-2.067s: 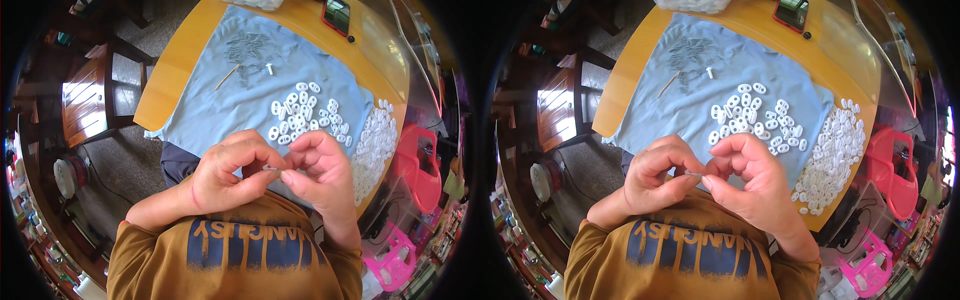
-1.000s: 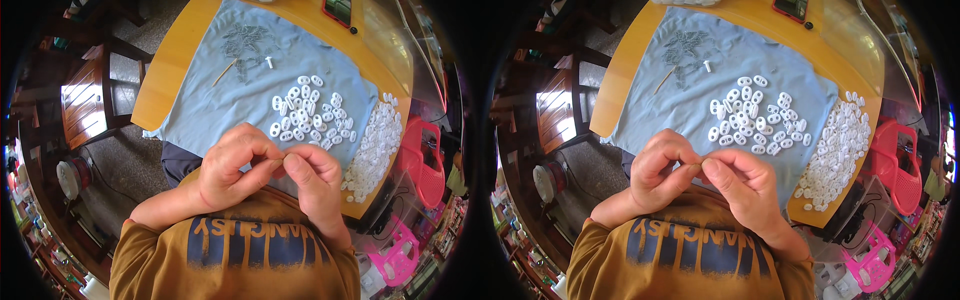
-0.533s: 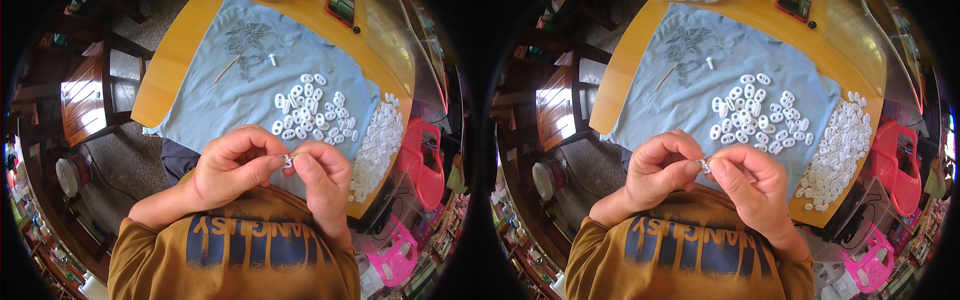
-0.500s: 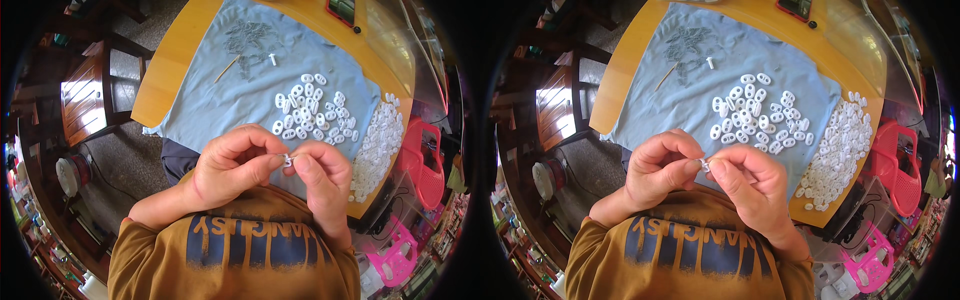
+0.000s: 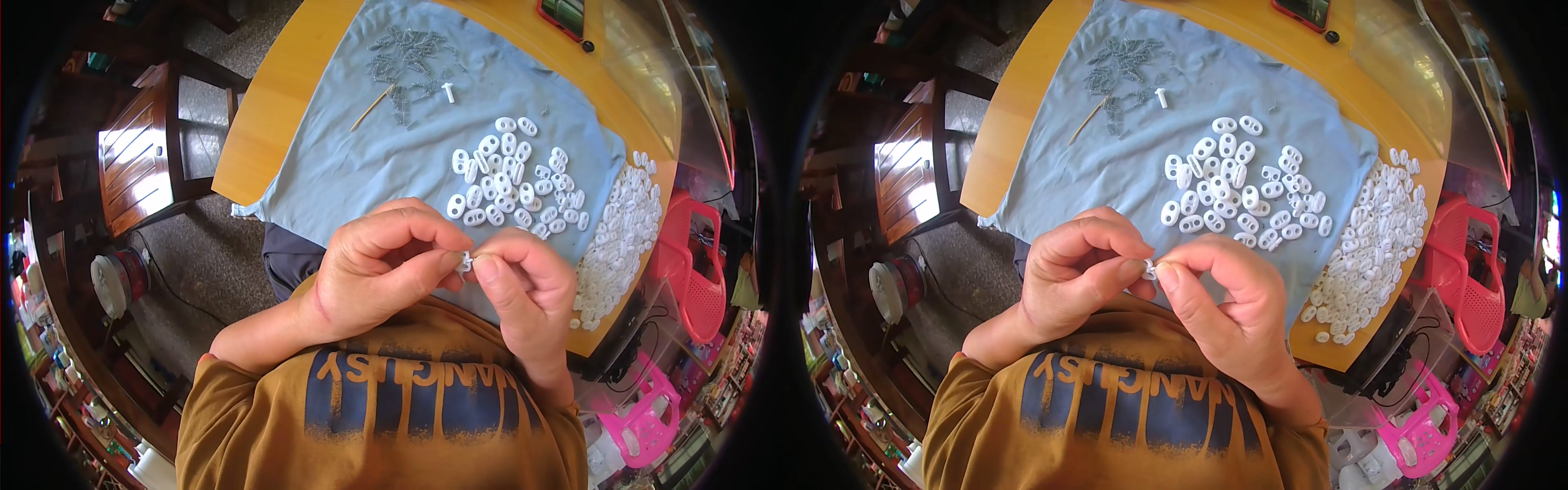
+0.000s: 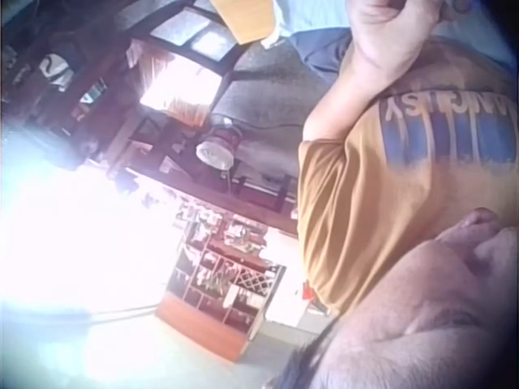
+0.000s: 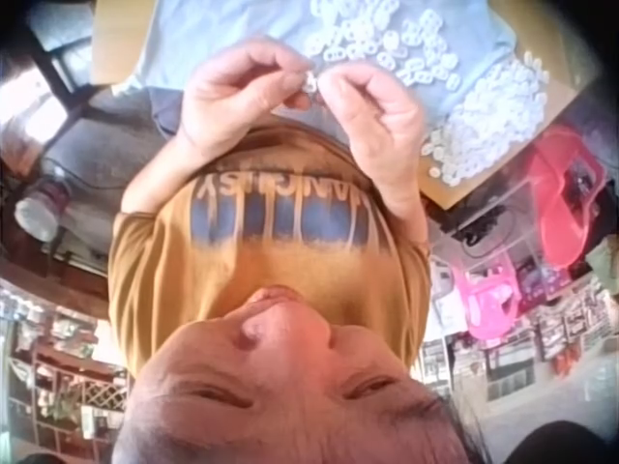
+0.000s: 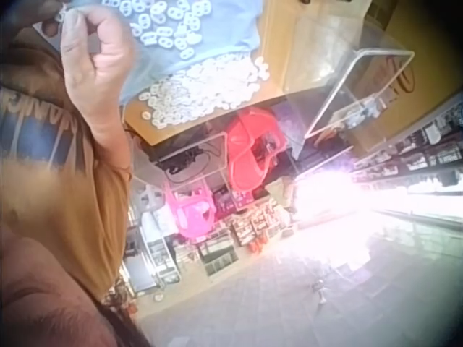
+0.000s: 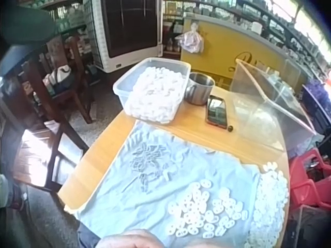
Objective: Assembling small white plastic components and metal connectors at a table.
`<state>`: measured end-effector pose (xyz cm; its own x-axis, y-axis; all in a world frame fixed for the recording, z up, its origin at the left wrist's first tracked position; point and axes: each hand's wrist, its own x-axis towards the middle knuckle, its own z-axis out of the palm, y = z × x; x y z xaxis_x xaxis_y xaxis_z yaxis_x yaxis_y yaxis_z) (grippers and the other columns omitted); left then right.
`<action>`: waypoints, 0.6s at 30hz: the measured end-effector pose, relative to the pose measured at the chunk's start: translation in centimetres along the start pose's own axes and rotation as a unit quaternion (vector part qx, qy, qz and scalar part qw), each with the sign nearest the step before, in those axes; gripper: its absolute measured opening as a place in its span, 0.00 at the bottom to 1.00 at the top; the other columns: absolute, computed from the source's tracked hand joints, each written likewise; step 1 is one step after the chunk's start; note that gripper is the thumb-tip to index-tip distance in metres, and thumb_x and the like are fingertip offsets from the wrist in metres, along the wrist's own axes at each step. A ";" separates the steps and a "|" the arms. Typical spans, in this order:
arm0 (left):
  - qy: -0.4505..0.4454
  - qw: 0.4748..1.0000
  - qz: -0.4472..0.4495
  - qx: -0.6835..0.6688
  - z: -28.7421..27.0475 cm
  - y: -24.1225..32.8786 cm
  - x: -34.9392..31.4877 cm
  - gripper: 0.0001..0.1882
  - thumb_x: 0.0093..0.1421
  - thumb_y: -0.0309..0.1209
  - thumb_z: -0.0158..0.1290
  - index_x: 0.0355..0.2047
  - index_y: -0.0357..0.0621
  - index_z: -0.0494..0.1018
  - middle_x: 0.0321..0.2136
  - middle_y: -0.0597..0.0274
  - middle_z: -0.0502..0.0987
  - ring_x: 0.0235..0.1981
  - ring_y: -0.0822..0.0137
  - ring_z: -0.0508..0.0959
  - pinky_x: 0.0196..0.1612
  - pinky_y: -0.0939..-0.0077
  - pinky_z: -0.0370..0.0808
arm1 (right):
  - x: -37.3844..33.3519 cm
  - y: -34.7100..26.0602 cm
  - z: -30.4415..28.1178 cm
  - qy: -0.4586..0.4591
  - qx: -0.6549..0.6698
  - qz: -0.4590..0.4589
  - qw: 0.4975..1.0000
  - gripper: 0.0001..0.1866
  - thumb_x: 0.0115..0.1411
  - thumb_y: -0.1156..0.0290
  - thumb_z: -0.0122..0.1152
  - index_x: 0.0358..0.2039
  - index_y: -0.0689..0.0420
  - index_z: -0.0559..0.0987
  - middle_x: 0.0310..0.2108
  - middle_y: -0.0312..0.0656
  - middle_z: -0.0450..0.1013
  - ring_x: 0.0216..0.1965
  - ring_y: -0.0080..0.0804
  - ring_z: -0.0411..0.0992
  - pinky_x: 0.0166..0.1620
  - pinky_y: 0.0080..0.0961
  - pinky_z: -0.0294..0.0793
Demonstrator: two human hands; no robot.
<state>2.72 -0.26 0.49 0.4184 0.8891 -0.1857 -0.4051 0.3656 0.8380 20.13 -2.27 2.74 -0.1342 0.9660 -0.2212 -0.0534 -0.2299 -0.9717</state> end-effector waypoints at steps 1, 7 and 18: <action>-0.008 0.999 0.016 0.027 -0.1 -0.1 0.0 0.07 0.55 0.14 0.48 0.34 0.32 0.72 0.34 0.56 0.71 0.29 0.69 0.78 0.32 0.81 0.77 | 0.1 0.3 0.0 0.004 -0.055 -0.050 0.997 0.02 0.56 0.78 0.57 0.29 0.63 0.75 0.23 0.38 0.71 0.24 0.22 0.67 0.28 0.18 0.65; -0.049 0.979 0.074 0.183 -0.7 0.2 0.1 0.06 0.54 0.13 0.48 0.32 0.31 0.72 0.32 0.56 0.71 0.28 0.70 0.78 0.31 0.83 0.76 | 0.5 0.4 -0.2 -0.005 -0.202 -0.153 0.967 0.02 0.53 0.79 0.59 0.27 0.62 0.75 0.20 0.39 0.69 0.20 0.30 0.67 0.25 0.23 0.64; 0.013 0.997 0.003 0.081 0.2 -0.3 -0.3 0.06 0.56 0.16 0.51 0.35 0.32 0.72 0.33 0.57 0.71 0.29 0.71 0.78 0.32 0.84 0.75 | -0.4 0.6 0.4 0.036 -0.176 -0.102 0.978 0.02 0.53 0.79 0.60 0.26 0.62 0.75 0.19 0.39 0.69 0.20 0.30 0.66 0.25 0.23 0.64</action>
<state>2.83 -0.71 0.42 0.3940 0.8988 -0.1919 -0.2705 0.3130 0.9104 19.76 -2.80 2.27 -0.0847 0.9963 -0.0120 0.2742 0.0118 -0.9616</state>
